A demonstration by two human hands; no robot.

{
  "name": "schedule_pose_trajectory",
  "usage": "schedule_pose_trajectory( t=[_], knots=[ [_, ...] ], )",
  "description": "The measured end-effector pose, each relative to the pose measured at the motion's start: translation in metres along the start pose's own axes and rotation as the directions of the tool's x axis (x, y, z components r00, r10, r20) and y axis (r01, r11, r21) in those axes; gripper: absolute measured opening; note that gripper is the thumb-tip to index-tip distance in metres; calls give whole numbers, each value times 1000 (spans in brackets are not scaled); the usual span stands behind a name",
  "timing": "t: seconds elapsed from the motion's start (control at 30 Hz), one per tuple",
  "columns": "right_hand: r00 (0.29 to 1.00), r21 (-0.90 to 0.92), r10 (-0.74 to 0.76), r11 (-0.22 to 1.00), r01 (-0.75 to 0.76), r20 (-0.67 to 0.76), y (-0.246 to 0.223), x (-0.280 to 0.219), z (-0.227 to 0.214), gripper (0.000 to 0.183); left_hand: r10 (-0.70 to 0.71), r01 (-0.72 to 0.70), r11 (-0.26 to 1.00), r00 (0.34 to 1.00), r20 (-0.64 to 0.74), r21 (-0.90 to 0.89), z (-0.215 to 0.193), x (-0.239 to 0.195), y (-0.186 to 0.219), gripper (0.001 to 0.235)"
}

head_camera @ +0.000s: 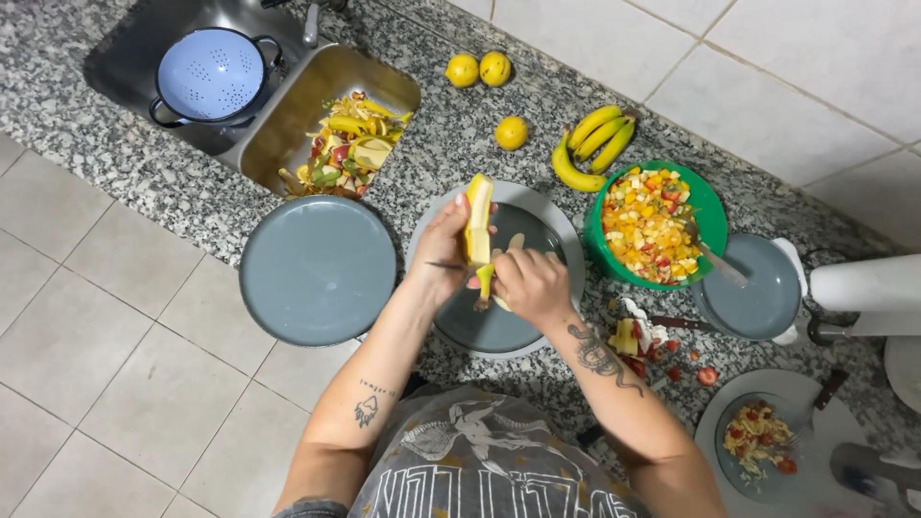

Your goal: The person transfers chopped strawberries from a plate into a green bowl containing other chopped fruits and mixes them with a fork. They then peel several bananas using a knife, placing the peels into the sink and the peeled bananas onto a plate.

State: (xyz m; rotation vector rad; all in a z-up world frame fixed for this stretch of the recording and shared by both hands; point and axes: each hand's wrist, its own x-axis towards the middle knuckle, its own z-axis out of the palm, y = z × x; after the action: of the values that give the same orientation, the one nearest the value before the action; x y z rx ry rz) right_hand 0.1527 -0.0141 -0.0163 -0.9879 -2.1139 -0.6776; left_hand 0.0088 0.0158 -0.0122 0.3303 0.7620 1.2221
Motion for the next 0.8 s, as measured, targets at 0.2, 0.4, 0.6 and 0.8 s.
schedule_pose_trajectory(
  t=[0.2,0.4,0.6,0.8],
  knots=[
    [998,203,2,979,-13,55,-12,-21,-9,31,-34,26,995,996,-88,-93,-43,38,4,33],
    [986,340,118,928,-151,116,-3,-80,1,32,-8,-46,970,975,-220,-237,-75,63,11,36],
    [956,239,221,934,-264,193,18,-76,1,33,62,-128,974,944,-325,-186,-91,46,49,45],
    [944,176,183,956,-236,276,13,100,77,25,154,-142,988,947,-283,65,-93,21,38,34]
  ],
)
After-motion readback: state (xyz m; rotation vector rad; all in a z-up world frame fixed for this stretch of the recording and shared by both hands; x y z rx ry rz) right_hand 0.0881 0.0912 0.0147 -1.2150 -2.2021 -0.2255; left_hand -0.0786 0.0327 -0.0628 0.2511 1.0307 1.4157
